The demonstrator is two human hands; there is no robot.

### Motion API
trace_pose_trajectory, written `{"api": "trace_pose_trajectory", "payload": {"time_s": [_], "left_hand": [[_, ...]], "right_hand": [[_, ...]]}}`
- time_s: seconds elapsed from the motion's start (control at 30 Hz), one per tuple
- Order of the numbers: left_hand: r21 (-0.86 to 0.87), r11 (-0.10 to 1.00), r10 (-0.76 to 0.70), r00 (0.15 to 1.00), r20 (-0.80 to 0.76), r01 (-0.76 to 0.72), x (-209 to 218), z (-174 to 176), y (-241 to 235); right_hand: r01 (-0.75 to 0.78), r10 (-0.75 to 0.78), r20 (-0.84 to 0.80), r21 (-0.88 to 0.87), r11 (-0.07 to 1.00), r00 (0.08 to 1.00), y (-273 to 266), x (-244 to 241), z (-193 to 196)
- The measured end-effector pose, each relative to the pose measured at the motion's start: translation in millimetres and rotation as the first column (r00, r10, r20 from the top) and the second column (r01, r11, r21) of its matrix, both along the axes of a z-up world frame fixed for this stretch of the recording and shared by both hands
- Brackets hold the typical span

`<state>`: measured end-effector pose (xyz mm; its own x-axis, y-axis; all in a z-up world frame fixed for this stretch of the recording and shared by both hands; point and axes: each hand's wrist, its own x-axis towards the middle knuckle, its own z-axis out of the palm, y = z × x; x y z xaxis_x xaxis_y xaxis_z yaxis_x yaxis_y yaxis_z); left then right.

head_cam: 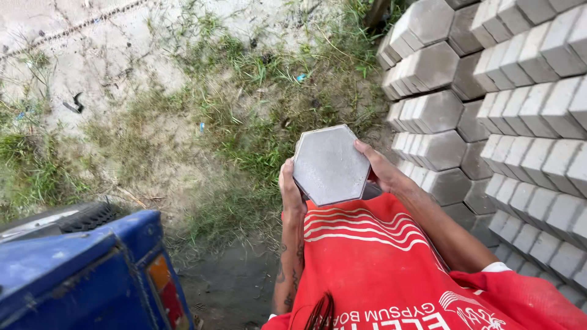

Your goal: The person picks up hexagonal concrete paving stones from a large stack and places them onto the ground to continue an existing pattern.

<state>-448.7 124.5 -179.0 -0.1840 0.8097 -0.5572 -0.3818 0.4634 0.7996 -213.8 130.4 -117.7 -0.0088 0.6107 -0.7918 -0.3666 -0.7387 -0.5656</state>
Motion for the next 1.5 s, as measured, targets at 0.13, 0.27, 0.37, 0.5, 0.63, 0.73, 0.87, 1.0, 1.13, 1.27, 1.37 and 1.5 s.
{"api": "trace_pose_trajectory", "payload": {"time_s": [0.13, 0.27, 0.37, 0.5, 0.63, 0.73, 0.87, 1.0, 1.13, 1.27, 1.37, 1.5], "left_hand": [[-0.098, 0.995, 0.012, 1.000, 0.025, -0.009, -40.5, -30.1, 22.0], [-0.124, 0.992, 0.041, 0.997, 0.068, -0.033, -42.1, 24.7, 72.9], [-0.137, 0.990, 0.041, 0.997, 0.062, -0.032, -42.0, 15.5, 101.8], [-0.162, 0.987, 0.001, 0.998, 0.068, 0.010, -35.9, -5.2, 156.0], [-0.132, 0.991, -0.011, 0.998, 0.056, 0.018, -12.5, 8.8, 219.0], [-0.132, 0.991, -0.008, 0.999, 0.037, 0.012, 2.9, 57.2, 273.8], [-0.109, 0.994, 0.030, 0.997, 0.066, -0.022, 12.3, 37.7, 326.3], [-0.085, 0.996, 0.040, 0.998, 0.049, -0.036, 16.8, 55.2, 375.9], [-0.116, 0.992, 0.051, 0.998, 0.033, -0.047, 20.9, 111.8, 443.9], [-0.147, 0.989, 0.026, 0.999, 0.029, -0.022, -14.6, 62.5, 500.3], [-0.133, 0.991, -0.021, 0.999, 0.029, 0.024, -38.5, 36.6, 562.1], [-0.153, 0.982, -0.103, 0.994, 0.034, 0.107, -55.1, 46.7, 655.2]], "right_hand": [[-0.010, 0.007, -0.045, -0.057, 0.998, 0.999, 28.8, -31.3, -1.9], [0.031, -0.036, -0.062, -0.079, 0.996, 0.997, 66.3, -44.8, -19.2], [0.049, -0.053, -0.040, -0.084, 0.995, 0.998, 93.9, -47.1, -2.0], [0.068, -0.071, -0.034, -0.075, 0.995, 0.997, 148.4, -32.9, -13.3], [0.042, -0.043, -0.009, -0.070, 0.997, 0.999, 212.2, -9.4, -24.0], [0.035, -0.036, -0.013, -0.070, 0.997, 0.999, 262.5, -0.8, -5.0], [-0.073, 0.074, 0.010, -0.060, 0.996, 0.997, 332.0, 17.0, 29.8], [-0.082, 0.082, -0.015, -0.025, 0.996, 0.997, 385.1, 21.1, 39.4], [0.048, -0.050, -0.045, -0.044, 0.998, 0.998, 442.6, 4.7, 57.9], [0.049, -0.049, -0.018, -0.025, 0.998, 0.999, 505.9, -17.0, 71.0], [0.083, -0.083, 0.005, 0.020, 0.996, 0.997, 554.0, -32.7, 64.7], [0.192, -0.192, 0.000, 0.025, 0.981, 0.981, 624.4, -55.8, 85.5]]}}
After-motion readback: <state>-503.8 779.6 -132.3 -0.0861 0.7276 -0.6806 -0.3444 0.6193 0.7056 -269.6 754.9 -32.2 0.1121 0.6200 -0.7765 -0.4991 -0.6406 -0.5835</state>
